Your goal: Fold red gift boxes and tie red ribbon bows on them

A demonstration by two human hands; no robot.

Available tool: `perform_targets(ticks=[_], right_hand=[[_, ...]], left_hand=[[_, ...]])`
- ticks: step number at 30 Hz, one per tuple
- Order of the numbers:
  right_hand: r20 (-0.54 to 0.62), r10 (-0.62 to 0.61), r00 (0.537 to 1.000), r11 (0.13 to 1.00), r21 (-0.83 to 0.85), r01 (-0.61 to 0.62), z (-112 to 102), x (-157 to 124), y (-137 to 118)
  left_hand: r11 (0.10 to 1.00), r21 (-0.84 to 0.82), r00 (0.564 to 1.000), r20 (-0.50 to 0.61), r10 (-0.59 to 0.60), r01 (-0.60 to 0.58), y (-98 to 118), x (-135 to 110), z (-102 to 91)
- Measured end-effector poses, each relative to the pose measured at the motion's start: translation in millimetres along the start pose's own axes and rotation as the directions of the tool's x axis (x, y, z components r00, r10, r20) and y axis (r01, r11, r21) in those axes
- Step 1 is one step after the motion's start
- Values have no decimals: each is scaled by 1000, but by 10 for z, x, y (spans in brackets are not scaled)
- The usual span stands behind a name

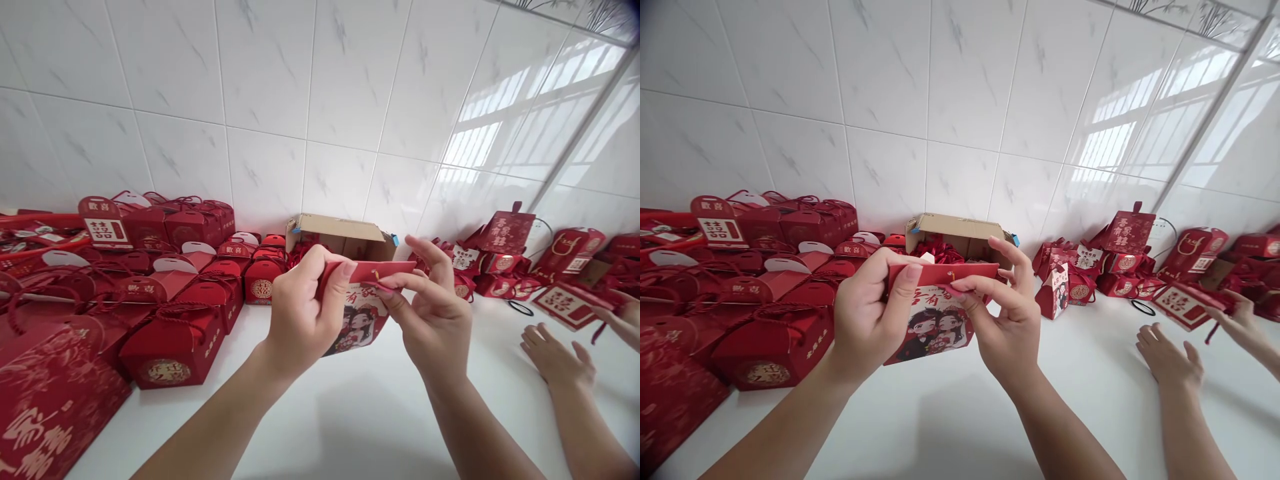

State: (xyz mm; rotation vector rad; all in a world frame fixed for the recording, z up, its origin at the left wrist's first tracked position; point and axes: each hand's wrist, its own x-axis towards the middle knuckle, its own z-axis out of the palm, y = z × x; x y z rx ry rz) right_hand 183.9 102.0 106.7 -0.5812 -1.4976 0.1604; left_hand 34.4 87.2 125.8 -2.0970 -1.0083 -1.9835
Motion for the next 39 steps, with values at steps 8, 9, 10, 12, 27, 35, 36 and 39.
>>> perform_targets(ticks=[8,9,10,12,27,35,36,39], right_hand=[[16,21,1000,999,43,-22,-20,-4,6],[14,24,1000,998,53,-25,-19,-3,6],[2,24,1000,997,71,-24,-18,0,7],[-26,23,999,992,127,-19,-19,13,14],[431,295,852,800,376,-468,-115,45,62],[481,241,843,898,219,-381,-207,185,220],[465,263,845,916,154,-370,-214,195,228],[497,328,803,923,15,-386,-201,196,234]], left_hand=[[996,-10,996,23,84,-84,10,-10,16],[995,-26,994,39,100,-99,4,-16,18],[992,-48,991,55,122,-119,-5,-23,20],[982,-98,983,74,170,-163,-32,-34,21],[937,-322,961,272,-45,135,-157,33,-20],[984,-175,999,22,39,-35,-226,129,-196],[988,-147,998,-47,32,-39,-231,144,-208],[997,-77,985,-173,6,-20,-239,177,-235]])
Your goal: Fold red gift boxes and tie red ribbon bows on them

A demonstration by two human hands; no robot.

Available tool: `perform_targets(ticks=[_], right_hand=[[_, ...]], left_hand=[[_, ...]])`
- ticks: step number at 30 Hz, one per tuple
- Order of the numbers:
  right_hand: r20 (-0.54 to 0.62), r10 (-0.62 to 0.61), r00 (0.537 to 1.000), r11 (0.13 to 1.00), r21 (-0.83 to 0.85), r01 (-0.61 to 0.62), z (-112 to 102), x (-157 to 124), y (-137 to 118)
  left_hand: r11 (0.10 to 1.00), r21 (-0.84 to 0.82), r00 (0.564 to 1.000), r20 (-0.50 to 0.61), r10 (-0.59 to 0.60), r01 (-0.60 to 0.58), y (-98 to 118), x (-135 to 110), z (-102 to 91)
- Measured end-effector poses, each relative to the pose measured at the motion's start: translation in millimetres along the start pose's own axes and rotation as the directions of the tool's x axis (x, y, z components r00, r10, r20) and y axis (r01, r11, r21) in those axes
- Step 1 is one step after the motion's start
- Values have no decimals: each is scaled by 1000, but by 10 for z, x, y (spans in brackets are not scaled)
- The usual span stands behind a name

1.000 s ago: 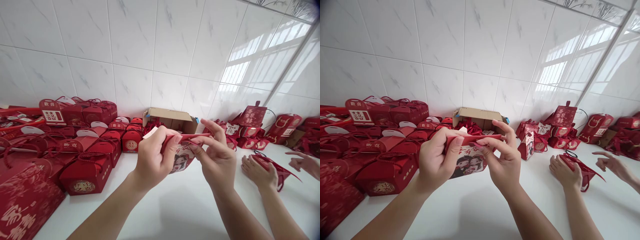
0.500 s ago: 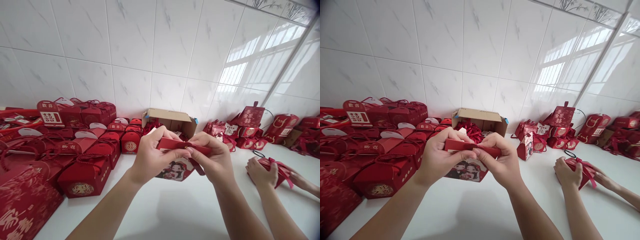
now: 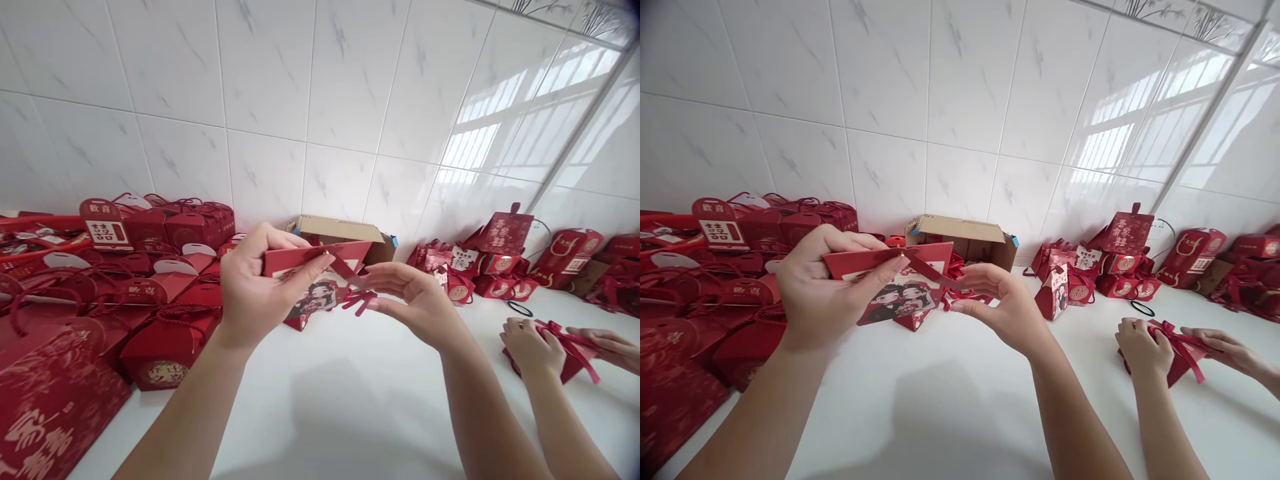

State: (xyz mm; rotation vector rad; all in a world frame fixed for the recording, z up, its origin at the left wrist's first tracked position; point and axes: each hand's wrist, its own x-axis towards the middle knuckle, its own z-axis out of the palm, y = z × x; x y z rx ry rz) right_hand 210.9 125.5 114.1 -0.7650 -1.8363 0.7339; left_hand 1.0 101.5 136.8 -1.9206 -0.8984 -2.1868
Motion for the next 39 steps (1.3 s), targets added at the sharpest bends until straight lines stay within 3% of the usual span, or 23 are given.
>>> perform_targets(ticks=[4,8,11,14,16,18,19,22,25,30,36,39], right_hand=[[-32,-12,999,1000,-25,11,34,0,7],[-256,-101,961,980,140,140,1,-17,-6],[-469,-182,864,934,193,301,-18,-57,-62],[-616,-259,744,882,163,442,-10,-127,-152],[-696,-319,644,854,82,513,0,-177,-212],[-704,-386,596,837,3,547,2,-219,-259],[-674,-413,612,837,-15,548,-2,-235,-275],[-469,-429,772,866,29,499,-30,-267,-294],[-299,-379,876,903,86,420,-69,-281,-291],[-140,-380,914,915,87,393,-97,-278,-315],[-18,-187,982,965,184,187,-48,-317,-385],[-6,-190,982,961,204,187,-27,-327,-396]], left_hand=[[999,34,999,-47,18,-16,-1,15,-26],[998,56,1000,-17,24,-23,-10,1,-27],[995,27,992,96,88,-91,-17,-33,10],[981,-72,948,255,191,-178,4,-79,67],[970,-118,911,333,242,-215,38,-107,99],[956,-133,882,371,291,-260,81,-128,121],[945,-142,864,384,327,-295,103,-135,127],[892,-185,788,419,451,-413,163,-147,128],[859,-203,748,425,510,-470,208,-154,114],[838,-196,746,386,543,-509,246,-165,94],[838,-204,738,400,543,-506,237,-150,86],[845,-218,744,402,534,-489,228,-142,84]])
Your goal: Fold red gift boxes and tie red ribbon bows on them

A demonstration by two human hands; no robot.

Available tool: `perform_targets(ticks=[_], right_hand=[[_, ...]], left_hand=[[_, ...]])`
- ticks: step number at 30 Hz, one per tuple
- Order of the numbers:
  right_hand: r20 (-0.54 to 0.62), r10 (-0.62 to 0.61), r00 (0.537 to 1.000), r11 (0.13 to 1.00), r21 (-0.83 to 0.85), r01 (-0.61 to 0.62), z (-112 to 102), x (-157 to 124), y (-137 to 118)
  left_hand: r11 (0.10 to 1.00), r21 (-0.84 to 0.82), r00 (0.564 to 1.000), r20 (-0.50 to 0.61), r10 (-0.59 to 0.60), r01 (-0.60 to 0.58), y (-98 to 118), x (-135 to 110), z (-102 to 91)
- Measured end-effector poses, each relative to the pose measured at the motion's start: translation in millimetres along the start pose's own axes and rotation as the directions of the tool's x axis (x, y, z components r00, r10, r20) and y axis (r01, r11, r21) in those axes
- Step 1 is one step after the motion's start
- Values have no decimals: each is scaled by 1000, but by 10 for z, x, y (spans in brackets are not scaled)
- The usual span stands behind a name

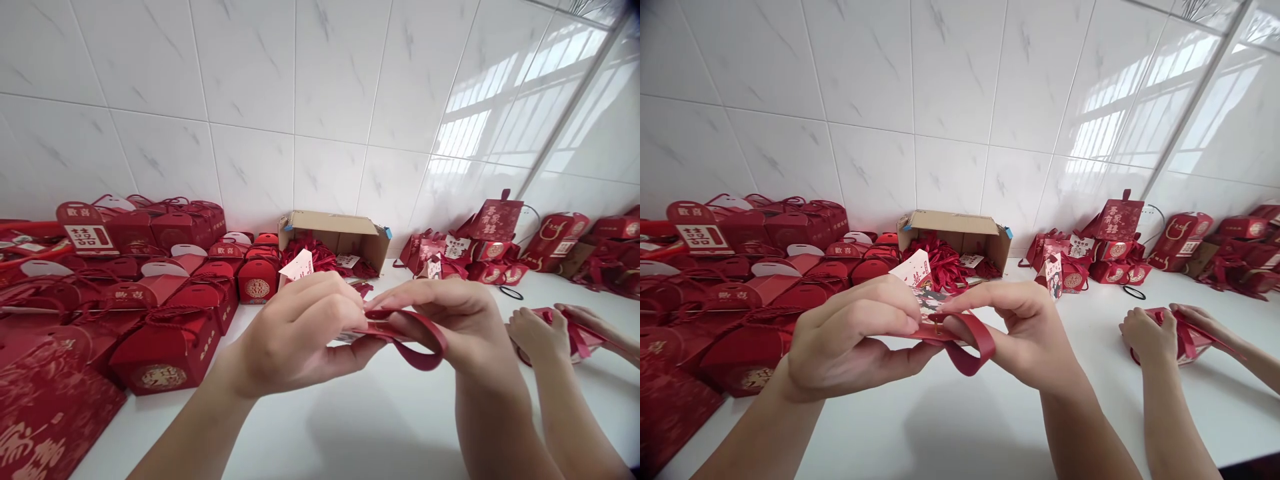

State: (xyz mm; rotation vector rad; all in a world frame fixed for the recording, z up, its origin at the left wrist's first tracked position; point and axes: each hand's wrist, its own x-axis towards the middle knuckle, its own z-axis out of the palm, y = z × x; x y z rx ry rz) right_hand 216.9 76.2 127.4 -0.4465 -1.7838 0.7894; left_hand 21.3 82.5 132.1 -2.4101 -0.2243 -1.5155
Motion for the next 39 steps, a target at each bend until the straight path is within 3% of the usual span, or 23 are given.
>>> perform_targets(ticks=[8,18,25,31,39], right_hand=[[60,-39,997,999,-32,41,-17,33,-4],[271,-75,960,997,34,69,-113,80,49],[231,-122,965,992,50,113,-141,76,105],[223,-124,967,992,65,112,-144,70,101],[178,-121,977,992,-9,124,-121,29,59]], left_hand=[[1000,-18,1000,1,-17,17,0,-7,-2],[1000,-18,1000,4,2,-2,-6,-12,8],[997,-69,1000,13,-25,26,2,35,-12],[998,-52,1000,-2,17,-17,-26,22,-3],[998,-36,999,-16,-51,51,11,6,-4]])
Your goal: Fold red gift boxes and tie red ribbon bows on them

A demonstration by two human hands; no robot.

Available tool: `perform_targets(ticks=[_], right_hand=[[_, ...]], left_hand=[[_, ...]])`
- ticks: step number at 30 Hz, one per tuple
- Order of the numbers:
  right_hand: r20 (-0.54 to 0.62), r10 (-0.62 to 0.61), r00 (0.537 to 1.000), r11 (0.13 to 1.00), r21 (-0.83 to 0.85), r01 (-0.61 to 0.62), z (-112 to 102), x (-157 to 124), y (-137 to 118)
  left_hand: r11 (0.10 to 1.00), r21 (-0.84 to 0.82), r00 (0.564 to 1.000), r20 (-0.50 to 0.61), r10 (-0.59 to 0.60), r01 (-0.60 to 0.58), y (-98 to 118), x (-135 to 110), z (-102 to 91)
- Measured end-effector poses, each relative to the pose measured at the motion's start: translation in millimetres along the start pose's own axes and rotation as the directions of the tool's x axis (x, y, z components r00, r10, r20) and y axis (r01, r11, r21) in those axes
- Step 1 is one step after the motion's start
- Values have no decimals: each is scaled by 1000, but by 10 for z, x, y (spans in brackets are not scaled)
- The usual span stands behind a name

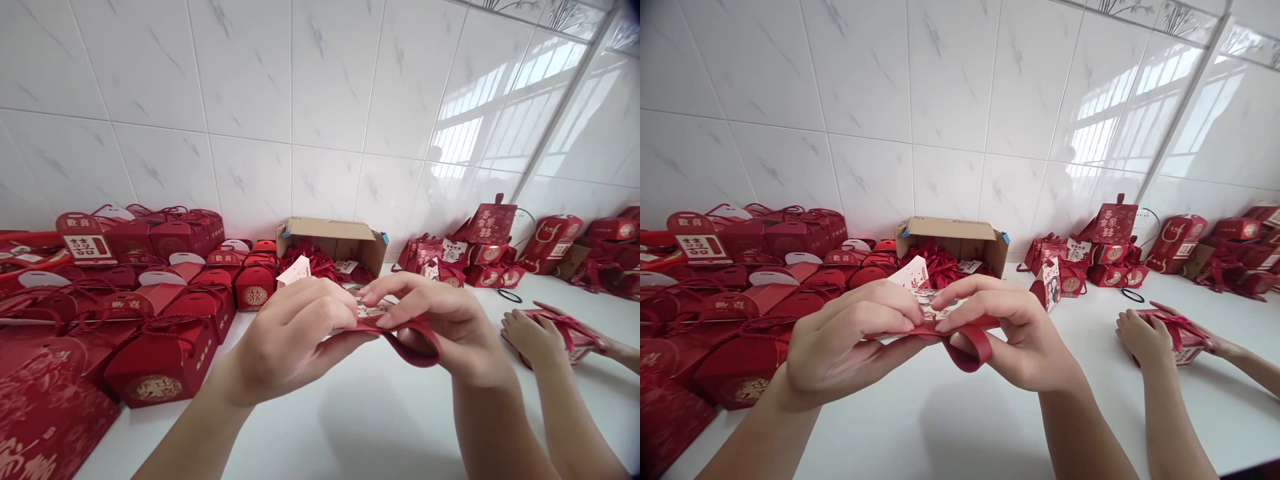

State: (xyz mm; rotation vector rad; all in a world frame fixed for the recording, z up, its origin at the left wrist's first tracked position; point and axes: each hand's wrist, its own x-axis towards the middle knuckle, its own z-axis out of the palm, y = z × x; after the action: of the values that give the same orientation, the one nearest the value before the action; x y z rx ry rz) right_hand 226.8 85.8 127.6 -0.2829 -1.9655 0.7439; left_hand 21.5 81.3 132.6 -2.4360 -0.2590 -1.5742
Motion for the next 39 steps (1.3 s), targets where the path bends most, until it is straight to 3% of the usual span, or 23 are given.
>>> perform_targets(ticks=[15,22,26,31,35,39], right_hand=[[-68,-38,997,999,-7,38,47,-11,22],[-150,-24,988,992,122,43,111,-21,10],[-143,28,989,994,108,-12,122,-24,-23],[-121,-26,992,996,77,35,121,-20,-18],[-151,-20,988,999,36,26,137,11,-1],[-197,-1,980,1000,17,4,176,67,108]], left_hand=[[1000,-4,1000,-24,-18,18,4,-1,-21],[998,0,997,-31,-68,68,25,4,-21],[998,3,998,-16,-55,55,25,13,-8],[998,57,999,-25,-39,40,-8,0,0],[990,106,994,-57,-92,98,-50,-25,23],[961,146,970,-90,-225,236,-126,-64,63]])
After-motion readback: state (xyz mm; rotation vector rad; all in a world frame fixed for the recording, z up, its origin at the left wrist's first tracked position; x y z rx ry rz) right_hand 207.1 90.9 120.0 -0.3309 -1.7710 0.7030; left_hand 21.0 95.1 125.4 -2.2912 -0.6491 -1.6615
